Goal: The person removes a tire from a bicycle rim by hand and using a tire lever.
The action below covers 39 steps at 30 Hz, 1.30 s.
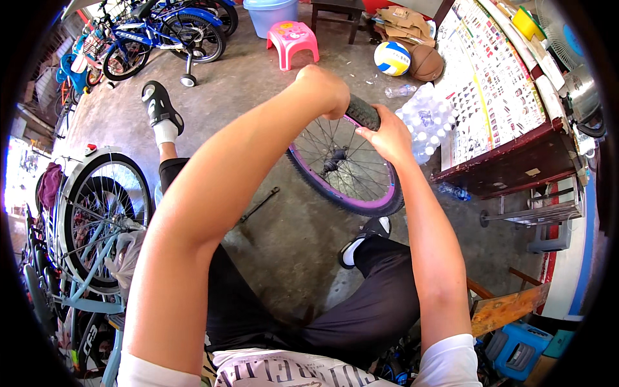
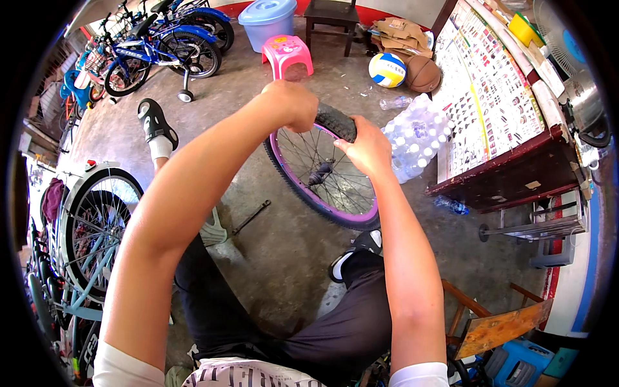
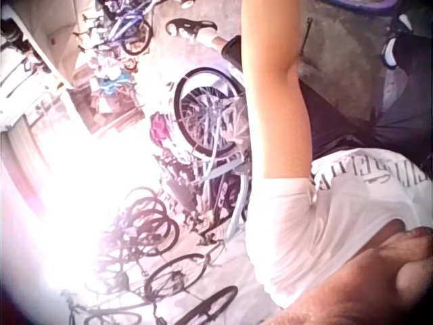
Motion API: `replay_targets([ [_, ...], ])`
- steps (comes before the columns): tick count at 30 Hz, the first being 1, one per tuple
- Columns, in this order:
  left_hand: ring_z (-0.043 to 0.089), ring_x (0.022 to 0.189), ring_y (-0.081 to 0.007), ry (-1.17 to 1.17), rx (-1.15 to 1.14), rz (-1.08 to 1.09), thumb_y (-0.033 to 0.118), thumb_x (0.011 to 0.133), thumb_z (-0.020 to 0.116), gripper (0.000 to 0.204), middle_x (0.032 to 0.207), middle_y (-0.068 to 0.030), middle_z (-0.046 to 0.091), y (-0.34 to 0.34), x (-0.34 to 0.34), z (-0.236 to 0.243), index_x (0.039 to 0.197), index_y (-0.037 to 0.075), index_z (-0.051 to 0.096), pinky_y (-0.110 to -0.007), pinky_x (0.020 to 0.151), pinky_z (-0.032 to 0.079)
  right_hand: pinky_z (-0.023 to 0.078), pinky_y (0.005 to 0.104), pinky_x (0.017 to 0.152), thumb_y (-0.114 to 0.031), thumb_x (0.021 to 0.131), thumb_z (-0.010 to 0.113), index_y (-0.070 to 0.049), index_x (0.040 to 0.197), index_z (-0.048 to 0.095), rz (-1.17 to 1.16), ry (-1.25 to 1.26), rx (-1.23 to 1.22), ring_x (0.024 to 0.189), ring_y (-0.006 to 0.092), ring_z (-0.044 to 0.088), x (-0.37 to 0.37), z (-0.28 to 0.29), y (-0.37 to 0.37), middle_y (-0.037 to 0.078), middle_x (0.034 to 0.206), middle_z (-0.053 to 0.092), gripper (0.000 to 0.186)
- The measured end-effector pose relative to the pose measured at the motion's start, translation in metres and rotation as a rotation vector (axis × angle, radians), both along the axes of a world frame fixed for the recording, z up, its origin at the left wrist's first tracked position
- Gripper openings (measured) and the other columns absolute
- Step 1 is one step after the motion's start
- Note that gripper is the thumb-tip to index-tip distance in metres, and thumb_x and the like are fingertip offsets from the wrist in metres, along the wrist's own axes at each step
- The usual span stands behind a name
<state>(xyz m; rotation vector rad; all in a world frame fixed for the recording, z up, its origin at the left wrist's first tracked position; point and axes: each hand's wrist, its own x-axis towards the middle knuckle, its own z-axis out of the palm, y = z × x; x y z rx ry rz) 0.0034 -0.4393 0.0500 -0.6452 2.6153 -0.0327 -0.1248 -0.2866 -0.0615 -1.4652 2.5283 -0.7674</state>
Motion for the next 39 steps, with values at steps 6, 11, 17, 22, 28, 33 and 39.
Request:
replay_targets([
  [6,0.076,0.103,-0.0396,0.381,0.133,0.139,0.02,0.095,0.059,0.035,0.112,-0.0196,0.078,0.006,0.052,-0.076,0.125,0.014,0.075,-0.052,0.088,0.06,0.055,0.049,0.093,-0.023,0.082,0.089,-0.009,0.131,0.064,0.036,0.222,-0.156,0.112,0.0388,0.069,-0.012,-0.02,0.006,0.015,0.117,0.072,0.057],
  [11,0.077,0.093,-0.0409,0.591,0.121,0.191,0.019,0.099,0.058,0.035,0.101,-0.0216,0.077,0.024,0.051,-0.127,0.132,0.017,0.071,-0.053,0.081,0.061,0.056,0.0488,0.091,-0.024,0.082,0.089,-0.007,0.131,0.063,-0.048,0.161,-0.09,0.111,0.0379,0.071,-0.019,-0.022,0.005,0.016,0.116,0.074,0.057],
  [17,0.077,0.087,-0.0435,0.648,0.044,0.254,0.009,0.094,0.058,0.03,0.098,-0.0256,0.074,0.05,0.04,-0.135,0.123,0.003,0.065,-0.051,0.072,0.064,0.057,0.0484,0.092,-0.025,0.083,0.088,-0.009,0.134,0.062,-0.077,0.148,-0.036,0.11,0.0388,0.072,-0.017,-0.017,0.001,0.016,0.119,0.074,0.06],
  [22,0.078,0.088,-0.0426,0.66,0.047,0.323,0.009,0.096,0.057,0.026,0.098,-0.0264,0.074,0.059,0.032,-0.139,0.12,0.001,0.062,-0.05,0.072,0.064,0.057,0.0486,0.092,-0.024,0.083,0.088,-0.007,0.136,0.061,-0.076,0.173,-0.073,0.111,0.0394,0.072,-0.014,-0.021,-0.001,0.017,0.122,0.073,0.061],
  [28,0.08,0.091,-0.0376,0.584,0.065,0.188,0.012,0.097,0.059,0.02,0.093,-0.0224,0.079,0.042,0.026,-0.115,0.109,0.0,0.069,-0.047,0.076,0.064,0.057,0.0485,0.094,-0.021,0.083,0.087,-0.005,0.136,0.061,-0.086,0.178,-0.043,0.113,0.0402,0.071,-0.008,-0.019,0.001,0.017,0.127,0.071,0.061],
  [33,0.081,0.097,-0.031,0.479,-0.049,0.248,0.015,0.1,0.06,0.022,0.103,-0.0197,0.08,0.046,0.004,-0.118,0.109,-0.001,0.072,-0.042,0.081,0.065,0.057,0.0493,0.094,-0.02,0.082,0.087,-0.005,0.135,0.061,-0.071,0.168,-0.07,0.115,0.0401,0.07,-0.004,-0.017,-0.002,0.018,0.125,0.071,0.061],
  [39,0.08,0.094,-0.0341,0.539,-0.028,0.28,0.015,0.103,0.056,0.022,0.101,-0.0212,0.079,0.042,0.011,-0.139,0.113,-0.001,0.067,-0.043,0.079,0.065,0.057,0.053,0.093,-0.015,0.084,0.08,-0.005,0.134,0.058,-0.065,0.168,-0.068,0.111,0.0442,0.071,0.001,-0.017,-0.001,0.023,0.121,0.072,0.056],
])
